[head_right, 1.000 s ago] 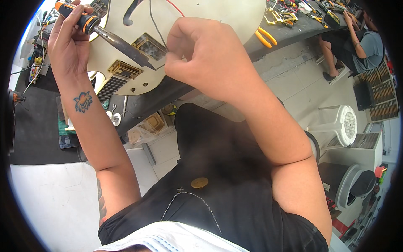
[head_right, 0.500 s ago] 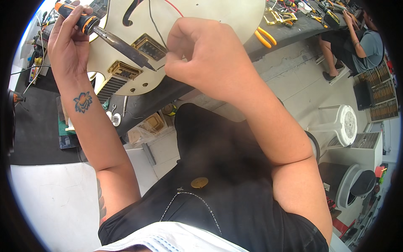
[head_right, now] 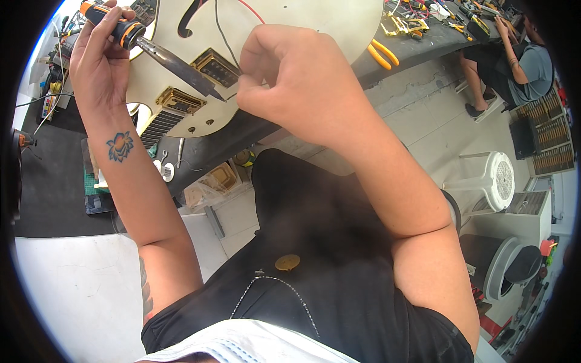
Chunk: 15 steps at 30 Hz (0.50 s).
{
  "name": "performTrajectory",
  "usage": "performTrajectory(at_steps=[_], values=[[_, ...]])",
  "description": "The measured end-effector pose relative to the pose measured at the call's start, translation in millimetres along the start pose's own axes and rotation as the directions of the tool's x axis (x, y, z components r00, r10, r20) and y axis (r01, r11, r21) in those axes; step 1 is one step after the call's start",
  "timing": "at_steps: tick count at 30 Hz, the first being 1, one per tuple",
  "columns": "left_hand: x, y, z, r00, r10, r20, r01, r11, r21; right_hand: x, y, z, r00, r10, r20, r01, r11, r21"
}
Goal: The person uses a soldering iron to work on the back of a white electric guitar, then flips it to access the electronics cavity. They pull wires through the cavity, cut a wire with pliers, apply solder to a wire end, and solder it to a component inside the guitar.
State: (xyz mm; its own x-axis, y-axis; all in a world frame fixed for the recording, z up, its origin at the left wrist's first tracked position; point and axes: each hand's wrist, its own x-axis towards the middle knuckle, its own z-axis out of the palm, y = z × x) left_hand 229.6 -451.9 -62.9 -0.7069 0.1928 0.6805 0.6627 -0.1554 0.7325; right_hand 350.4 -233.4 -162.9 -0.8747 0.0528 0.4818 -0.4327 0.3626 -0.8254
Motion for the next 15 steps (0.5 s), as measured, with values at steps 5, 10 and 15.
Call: performTrajectory(at_steps=[5,10,15], values=[[1.8,-2.2,-5.4,1.0,0.003,0.014,-0.003,1.0,-0.031,1.1,-0.1,-2.3,1.0,0.01,-0.014,-0.01,1.0,-0.016],[13.1,-6.2,-17.3,0.998,-0.058,-0.028,0.048,0.962,-0.269,2.6,2.9,-7.7,0.999,0.049,-0.013,-0.048,0.996,0.071],[21.3,-3.3,-23.1,0.992,-0.12,0.026,0.121,0.919,-0.376,2.0,3.2,-16.6,0.996,0.085,0.003,-0.085,0.988,0.126]])
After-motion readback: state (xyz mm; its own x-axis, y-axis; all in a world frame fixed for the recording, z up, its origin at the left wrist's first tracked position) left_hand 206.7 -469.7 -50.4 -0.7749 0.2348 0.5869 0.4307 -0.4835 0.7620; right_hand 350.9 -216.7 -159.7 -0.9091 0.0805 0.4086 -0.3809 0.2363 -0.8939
